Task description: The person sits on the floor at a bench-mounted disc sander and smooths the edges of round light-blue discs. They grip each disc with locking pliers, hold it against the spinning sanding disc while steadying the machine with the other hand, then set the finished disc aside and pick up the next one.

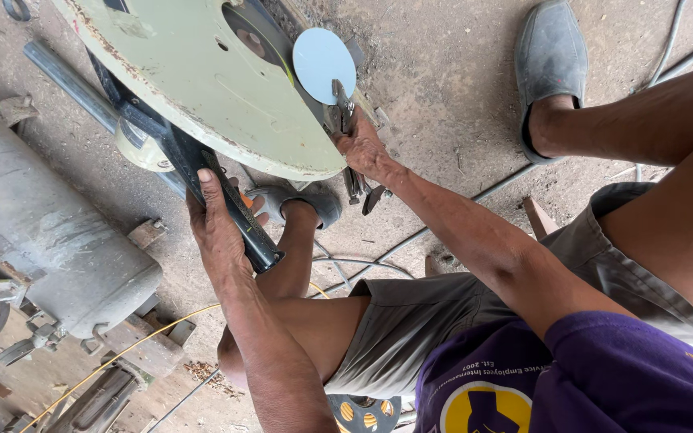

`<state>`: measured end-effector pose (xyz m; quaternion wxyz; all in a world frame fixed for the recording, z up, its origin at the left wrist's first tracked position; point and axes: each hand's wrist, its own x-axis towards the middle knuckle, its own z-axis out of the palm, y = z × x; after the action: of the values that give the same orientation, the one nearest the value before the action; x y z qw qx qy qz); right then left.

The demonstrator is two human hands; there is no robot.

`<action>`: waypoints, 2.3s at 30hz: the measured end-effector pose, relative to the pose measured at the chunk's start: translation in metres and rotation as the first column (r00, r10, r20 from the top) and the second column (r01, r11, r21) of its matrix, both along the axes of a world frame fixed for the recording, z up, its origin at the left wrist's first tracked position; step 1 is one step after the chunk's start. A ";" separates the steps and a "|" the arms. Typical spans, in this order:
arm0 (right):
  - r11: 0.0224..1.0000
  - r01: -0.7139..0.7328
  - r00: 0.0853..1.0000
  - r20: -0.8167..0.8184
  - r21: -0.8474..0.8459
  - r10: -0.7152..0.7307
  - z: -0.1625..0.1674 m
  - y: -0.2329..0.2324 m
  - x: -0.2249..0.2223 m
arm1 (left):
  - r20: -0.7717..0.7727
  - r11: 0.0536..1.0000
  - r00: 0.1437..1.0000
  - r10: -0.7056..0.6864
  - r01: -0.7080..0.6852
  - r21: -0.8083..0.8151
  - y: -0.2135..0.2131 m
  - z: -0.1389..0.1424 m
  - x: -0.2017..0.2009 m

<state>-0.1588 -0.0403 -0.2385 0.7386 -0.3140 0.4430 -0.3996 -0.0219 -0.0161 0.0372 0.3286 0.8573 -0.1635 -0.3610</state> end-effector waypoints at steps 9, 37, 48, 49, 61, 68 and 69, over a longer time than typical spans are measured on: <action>0.988 -0.134 0.966 0.230 0.072 0.115 -0.005 -0.009 -0.021 | -0.062 1.000 0.998 0.014 -0.013 0.013 0.000 -0.003 0.002; 0.654 -0.685 0.572 -0.320 0.321 0.756 0.042 -0.042 -0.166 | -0.113 0.998 0.993 0.023 -0.029 -0.049 0.010 -0.009 0.010; 0.928 -0.338 0.534 0.780 -0.156 0.325 0.024 -0.017 -0.131 | -0.140 0.997 0.990 0.029 -0.038 -0.063 0.009 -0.004 0.011; 0.915 -0.312 0.523 0.758 -0.254 0.389 0.031 -0.017 -0.117 | -0.140 0.998 0.990 0.027 -0.036 -0.059 0.010 -0.003 0.010; 0.762 -0.617 0.784 0.061 0.196 0.618 0.043 -0.027 -0.150 | -0.167 0.998 0.986 0.010 -0.021 -0.067 0.010 0.001 0.014; 0.461 -0.798 0.306 -0.397 0.388 0.865 0.088 -0.042 -0.157 | -0.163 0.997 0.987 0.007 -0.020 -0.079 0.011 0.012 0.007; 0.536 -0.745 0.420 -0.346 0.397 0.839 0.095 -0.039 -0.162 | -0.158 0.997 0.987 0.008 -0.021 -0.080 0.012 0.014 0.006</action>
<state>-0.3211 -0.0791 -0.1434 0.7218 -0.5083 0.4496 0.1359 -0.0162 -0.0044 0.0508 0.3778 0.8133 -0.1453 -0.4180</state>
